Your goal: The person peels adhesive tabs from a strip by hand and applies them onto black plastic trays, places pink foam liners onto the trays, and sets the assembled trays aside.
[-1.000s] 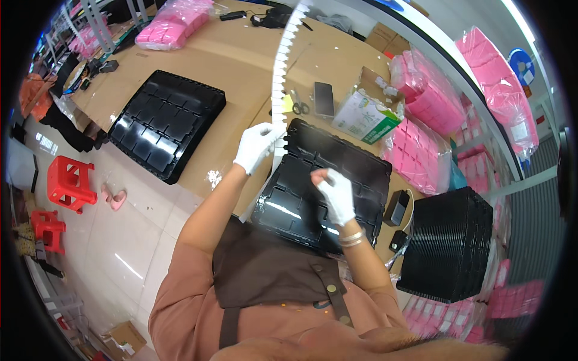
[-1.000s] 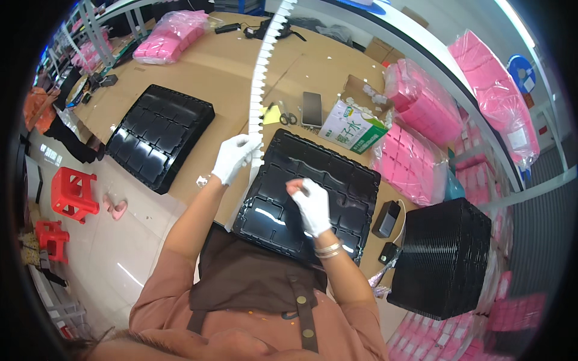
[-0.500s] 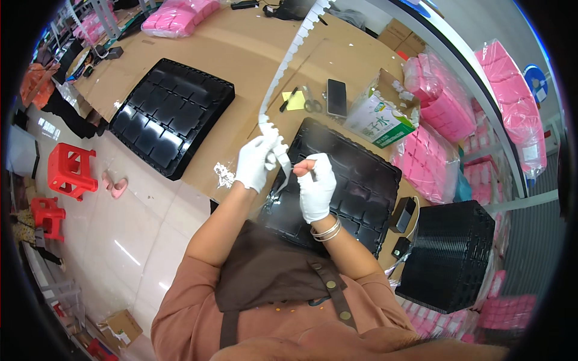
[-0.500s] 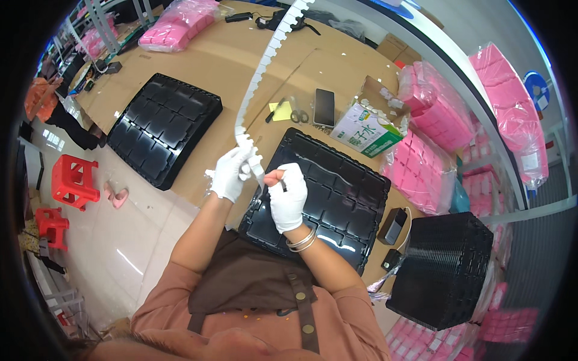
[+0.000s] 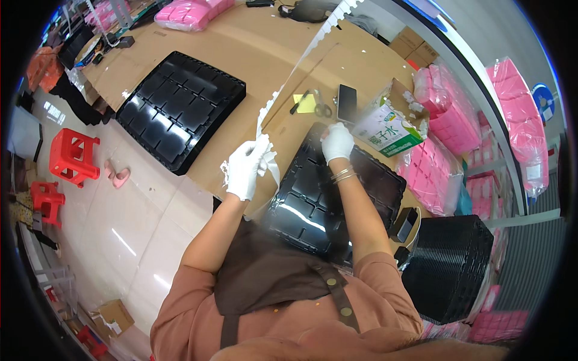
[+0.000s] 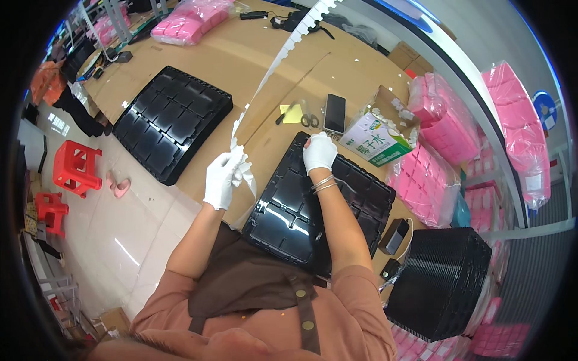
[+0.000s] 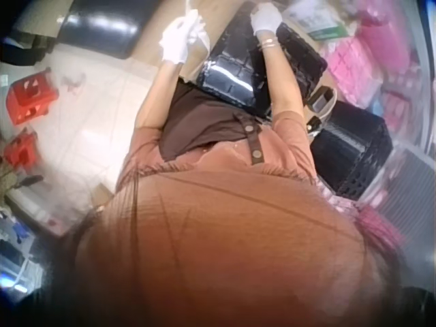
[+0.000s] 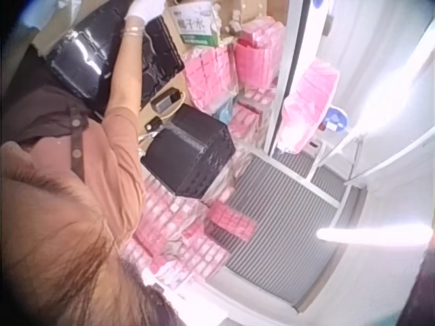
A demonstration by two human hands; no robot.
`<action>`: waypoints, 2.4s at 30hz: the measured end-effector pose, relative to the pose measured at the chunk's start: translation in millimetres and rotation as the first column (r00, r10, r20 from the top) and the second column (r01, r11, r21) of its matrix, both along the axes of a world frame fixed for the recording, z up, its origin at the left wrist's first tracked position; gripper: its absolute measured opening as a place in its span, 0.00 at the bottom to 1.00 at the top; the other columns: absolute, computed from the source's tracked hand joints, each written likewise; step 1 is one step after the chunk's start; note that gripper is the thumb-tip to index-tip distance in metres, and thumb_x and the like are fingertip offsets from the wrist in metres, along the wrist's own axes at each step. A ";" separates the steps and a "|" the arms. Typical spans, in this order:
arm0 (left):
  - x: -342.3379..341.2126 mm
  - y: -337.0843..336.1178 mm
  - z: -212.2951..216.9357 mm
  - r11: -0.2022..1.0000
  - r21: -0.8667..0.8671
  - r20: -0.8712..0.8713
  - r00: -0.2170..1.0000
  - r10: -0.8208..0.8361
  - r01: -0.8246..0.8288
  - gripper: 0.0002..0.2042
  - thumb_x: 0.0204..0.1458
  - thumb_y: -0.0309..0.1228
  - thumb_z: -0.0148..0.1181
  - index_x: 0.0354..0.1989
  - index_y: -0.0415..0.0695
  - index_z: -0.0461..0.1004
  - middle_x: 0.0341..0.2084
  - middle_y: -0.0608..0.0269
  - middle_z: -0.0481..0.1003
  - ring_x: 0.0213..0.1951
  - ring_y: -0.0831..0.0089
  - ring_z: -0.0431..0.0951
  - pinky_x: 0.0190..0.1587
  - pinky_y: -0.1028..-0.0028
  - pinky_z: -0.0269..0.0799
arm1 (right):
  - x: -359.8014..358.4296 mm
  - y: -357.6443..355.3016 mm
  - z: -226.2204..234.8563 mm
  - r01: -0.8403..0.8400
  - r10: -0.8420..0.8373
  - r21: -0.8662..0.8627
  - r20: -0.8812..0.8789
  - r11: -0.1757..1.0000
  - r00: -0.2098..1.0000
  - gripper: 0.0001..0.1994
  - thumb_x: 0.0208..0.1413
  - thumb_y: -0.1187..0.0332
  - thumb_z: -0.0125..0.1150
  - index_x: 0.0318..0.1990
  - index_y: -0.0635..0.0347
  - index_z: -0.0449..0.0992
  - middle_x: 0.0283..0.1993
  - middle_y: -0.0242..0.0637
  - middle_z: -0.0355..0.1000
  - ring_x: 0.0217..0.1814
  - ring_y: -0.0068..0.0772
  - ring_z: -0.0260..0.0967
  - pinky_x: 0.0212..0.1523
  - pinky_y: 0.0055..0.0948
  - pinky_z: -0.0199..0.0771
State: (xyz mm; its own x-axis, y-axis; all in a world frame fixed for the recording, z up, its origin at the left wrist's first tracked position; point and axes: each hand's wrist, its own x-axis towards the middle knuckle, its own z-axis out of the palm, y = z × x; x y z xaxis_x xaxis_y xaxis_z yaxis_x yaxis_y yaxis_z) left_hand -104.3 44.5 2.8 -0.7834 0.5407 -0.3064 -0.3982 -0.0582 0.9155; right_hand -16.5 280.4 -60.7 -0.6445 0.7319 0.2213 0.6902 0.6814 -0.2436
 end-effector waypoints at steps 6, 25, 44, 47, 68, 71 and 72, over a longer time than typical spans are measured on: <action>4.3 4.7 0.6 0.997 0.053 -0.008 0.999 -0.048 0.049 0.13 0.55 0.41 0.60 0.30 0.42 0.75 0.15 0.73 0.67 0.16 0.88 0.62 0.18 0.85 0.54 | 6.9 2.0 8.9 -0.081 0.078 -0.067 -0.043 0.994 0.996 0.03 0.44 0.71 0.57 0.22 0.56 0.76 0.29 0.43 0.73 0.35 0.48 0.73 0.38 0.41 0.73; 21.1 7.4 21.7 0.978 0.121 -0.046 0.985 -0.167 0.172 0.12 0.56 0.39 0.59 0.33 0.41 0.76 0.18 0.72 0.70 0.17 0.88 0.64 0.18 0.85 0.56 | 52.1 -103.1 98.6 -0.497 0.194 -0.727 -0.464 0.474 0.864 0.11 0.50 0.64 0.63 0.33 0.65 0.79 0.30 0.37 0.75 0.33 0.25 0.70 0.36 0.26 0.69; 7.7 11.5 -2.8 0.987 0.108 0.114 0.985 -0.133 0.120 0.10 0.55 0.36 0.60 0.35 0.40 0.75 0.28 0.66 0.75 0.28 0.82 0.76 0.28 0.83 0.65 | 46.7 -49.5 79.0 -0.429 0.057 -0.721 -0.478 0.543 0.876 0.07 0.50 0.69 0.66 0.33 0.63 0.78 0.30 0.27 0.74 0.33 0.17 0.67 0.37 0.19 0.68; 11.1 8.5 2.4 0.989 0.073 0.069 0.988 -0.136 0.131 0.10 0.56 0.36 0.60 0.33 0.41 0.76 0.26 0.67 0.75 0.25 0.84 0.73 0.26 0.83 0.63 | 39.2 -76.2 80.8 -0.474 0.145 -0.787 -0.456 0.395 0.878 0.11 0.50 0.66 0.66 0.36 0.66 0.79 0.31 0.30 0.75 0.34 0.18 0.69 0.38 0.20 0.69; 9.3 12.0 -7.1 0.981 0.079 0.059 0.982 -0.181 0.176 0.12 0.55 0.38 0.60 0.34 0.40 0.76 0.25 0.66 0.75 0.21 0.84 0.69 0.23 0.84 0.61 | 40.4 -86.6 70.7 -0.482 0.028 -0.796 -0.508 0.365 0.861 0.10 0.51 0.66 0.66 0.35 0.64 0.78 0.30 0.27 0.73 0.33 0.15 0.66 0.37 0.18 0.67; 15.6 12.8 -4.0 0.984 0.095 0.076 0.985 -0.157 0.150 0.11 0.55 0.37 0.59 0.35 0.40 0.76 0.25 0.66 0.75 0.19 0.85 0.67 0.23 0.83 0.60 | 34.6 -99.6 64.2 -0.488 0.099 -0.796 -0.487 0.358 0.868 0.10 0.54 0.66 0.63 0.31 0.65 0.75 0.27 0.27 0.70 0.30 0.16 0.62 0.33 0.21 0.64; 17.1 12.5 -3.1 0.982 0.116 0.079 0.984 -0.158 0.149 0.11 0.56 0.36 0.59 0.37 0.39 0.76 0.26 0.67 0.75 0.19 0.85 0.67 0.23 0.83 0.60 | 34.4 -101.8 58.8 -0.508 0.112 -0.777 -0.505 0.372 0.856 0.10 0.55 0.66 0.61 0.29 0.65 0.74 0.25 0.26 0.68 0.29 0.16 0.60 0.31 0.21 0.62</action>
